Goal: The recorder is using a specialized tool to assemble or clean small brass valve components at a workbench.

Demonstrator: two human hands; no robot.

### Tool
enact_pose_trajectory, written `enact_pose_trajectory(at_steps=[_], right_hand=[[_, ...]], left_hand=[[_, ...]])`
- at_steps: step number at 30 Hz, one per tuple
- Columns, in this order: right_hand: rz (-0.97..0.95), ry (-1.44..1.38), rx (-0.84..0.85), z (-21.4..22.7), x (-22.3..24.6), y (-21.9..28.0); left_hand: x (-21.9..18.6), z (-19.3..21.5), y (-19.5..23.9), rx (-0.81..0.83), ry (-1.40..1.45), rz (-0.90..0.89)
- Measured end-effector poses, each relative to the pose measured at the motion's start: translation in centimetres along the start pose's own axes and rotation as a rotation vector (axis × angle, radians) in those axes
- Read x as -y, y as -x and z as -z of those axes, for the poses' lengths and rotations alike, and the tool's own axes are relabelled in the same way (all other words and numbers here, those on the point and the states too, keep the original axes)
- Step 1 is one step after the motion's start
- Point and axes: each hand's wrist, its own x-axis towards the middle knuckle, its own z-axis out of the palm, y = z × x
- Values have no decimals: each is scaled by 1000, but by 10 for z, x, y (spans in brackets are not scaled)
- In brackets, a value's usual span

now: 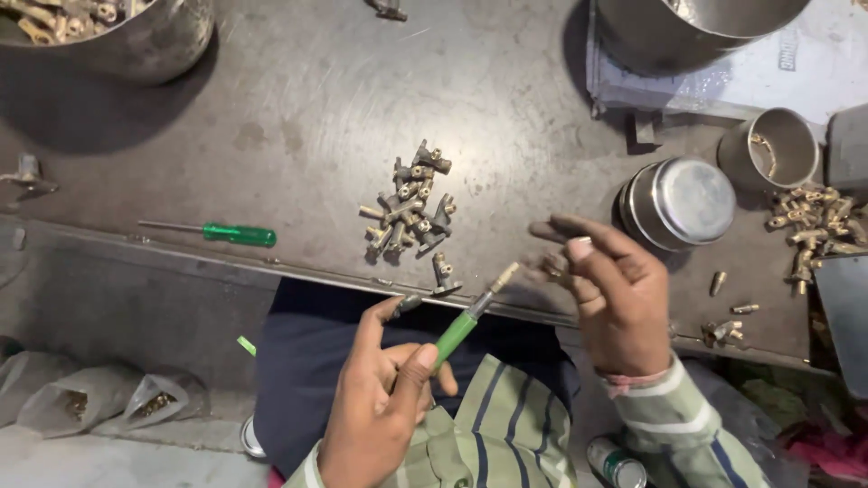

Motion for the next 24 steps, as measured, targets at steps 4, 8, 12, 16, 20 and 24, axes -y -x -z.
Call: enact_pose_trajectory(at_steps=[4, 8, 12, 16, 20, 24], right_hand=[[-140, -77, 79, 8, -11, 20], [-263, 76, 177, -24, 13, 36], [-190, 142, 74, -13, 16, 41], [-213, 257, 52, -6, 28, 47], [-349, 250, 45, -7, 32, 52], [-399, 162, 48, -10, 34, 54]], left_hand=[[-15, -14, -3, 14, 98, -25], [-18, -29, -5, 69, 179, 74], [-25, -16, -6, 150, 187, -25], [-49, 2, -4, 180, -70, -220], [-60, 2, -6, 90, -690, -646], [-61, -6, -11, 117, -800, -677]])
